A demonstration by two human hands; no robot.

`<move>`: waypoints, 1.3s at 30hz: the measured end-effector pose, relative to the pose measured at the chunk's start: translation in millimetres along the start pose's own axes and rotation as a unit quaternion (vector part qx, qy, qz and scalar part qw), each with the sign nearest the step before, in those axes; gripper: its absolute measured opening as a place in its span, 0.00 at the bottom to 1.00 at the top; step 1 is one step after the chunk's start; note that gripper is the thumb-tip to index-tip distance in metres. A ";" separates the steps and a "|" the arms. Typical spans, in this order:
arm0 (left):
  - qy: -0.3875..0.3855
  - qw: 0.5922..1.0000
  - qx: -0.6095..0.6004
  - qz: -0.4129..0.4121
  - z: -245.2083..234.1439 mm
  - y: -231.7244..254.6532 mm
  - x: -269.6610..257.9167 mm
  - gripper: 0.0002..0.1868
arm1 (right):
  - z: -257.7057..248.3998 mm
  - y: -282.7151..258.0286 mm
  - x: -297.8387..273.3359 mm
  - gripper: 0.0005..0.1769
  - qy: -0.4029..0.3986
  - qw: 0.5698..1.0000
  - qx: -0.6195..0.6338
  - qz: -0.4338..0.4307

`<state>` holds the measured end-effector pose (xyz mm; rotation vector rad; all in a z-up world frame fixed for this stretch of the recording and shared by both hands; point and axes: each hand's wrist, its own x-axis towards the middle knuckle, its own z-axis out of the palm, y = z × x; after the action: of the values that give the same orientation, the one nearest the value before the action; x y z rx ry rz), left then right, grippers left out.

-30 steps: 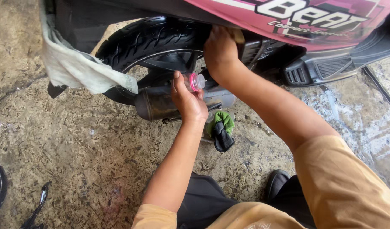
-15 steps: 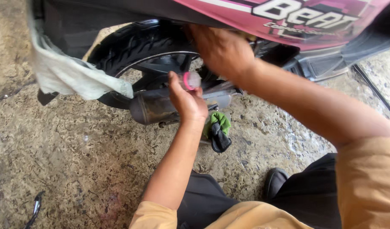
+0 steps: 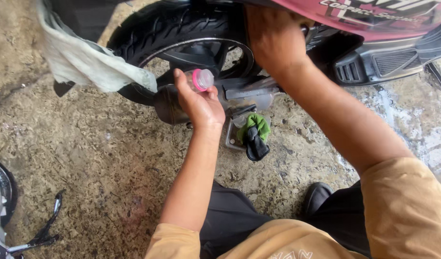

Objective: The person applies a liquid from a bottle onto a sponge and wipes the plastic side panels and the front wheel of a motorcycle.

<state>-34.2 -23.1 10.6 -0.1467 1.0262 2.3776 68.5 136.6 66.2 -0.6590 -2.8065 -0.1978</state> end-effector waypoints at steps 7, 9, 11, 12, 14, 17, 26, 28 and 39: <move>0.028 0.999 0.009 -0.031 -6.5 4.3 -1.8 0.26 | 28.1 -26.8 -34.9 0.30 0.173 0.984 -0.022 -0.045; 0.004 1.000 0.009 -0.013 -9.2 3.0 -1.9 0.25 | 24.8 -11.0 -24.3 0.30 0.133 0.987 0.079 -0.039; -0.007 1.000 0.006 -0.011 -7.5 1.4 0.3 0.24 | 24.4 2.2 -10.1 0.30 0.039 0.991 0.125 0.007; -0.002 1.000 0.004 -0.018 -7.4 1.8 0.9 0.24 | 28.7 1.0 -14.5 0.30 0.061 0.998 -0.010 -0.011; 0.000 1.000 -0.001 -0.020 -7.9 4.2 4.2 0.24 | 46.4 -14.2 -32.2 0.30 0.103 0.953 -0.282 -0.048; -0.003 1.000 -0.001 -0.008 -10.2 9.9 5.7 0.24 | 70.3 -31.0 -53.3 0.30 -0.009 0.986 -0.165 -0.029; 0.002 1.000 0.008 -0.016 -3.1 4.1 2.7 0.25 | -7.7 11.2 -50.2 0.25 0.340 0.920 -0.070 -0.181; 0.000 1.000 0.002 -0.026 -3.0 5.1 3.4 0.24 | -5.6 14.8 -55.7 0.27 0.265 0.948 -0.150 -0.096; -0.026 0.998 0.025 0.045 -11.4 22.1 0.8 0.22 | 68.0 -36.3 -95.5 0.28 0.221 0.962 0.140 0.073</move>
<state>-47.5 -43.2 16.5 -0.0208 1.0867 2.4205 120.5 77.1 -27.7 -0.6554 -2.2887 0.0730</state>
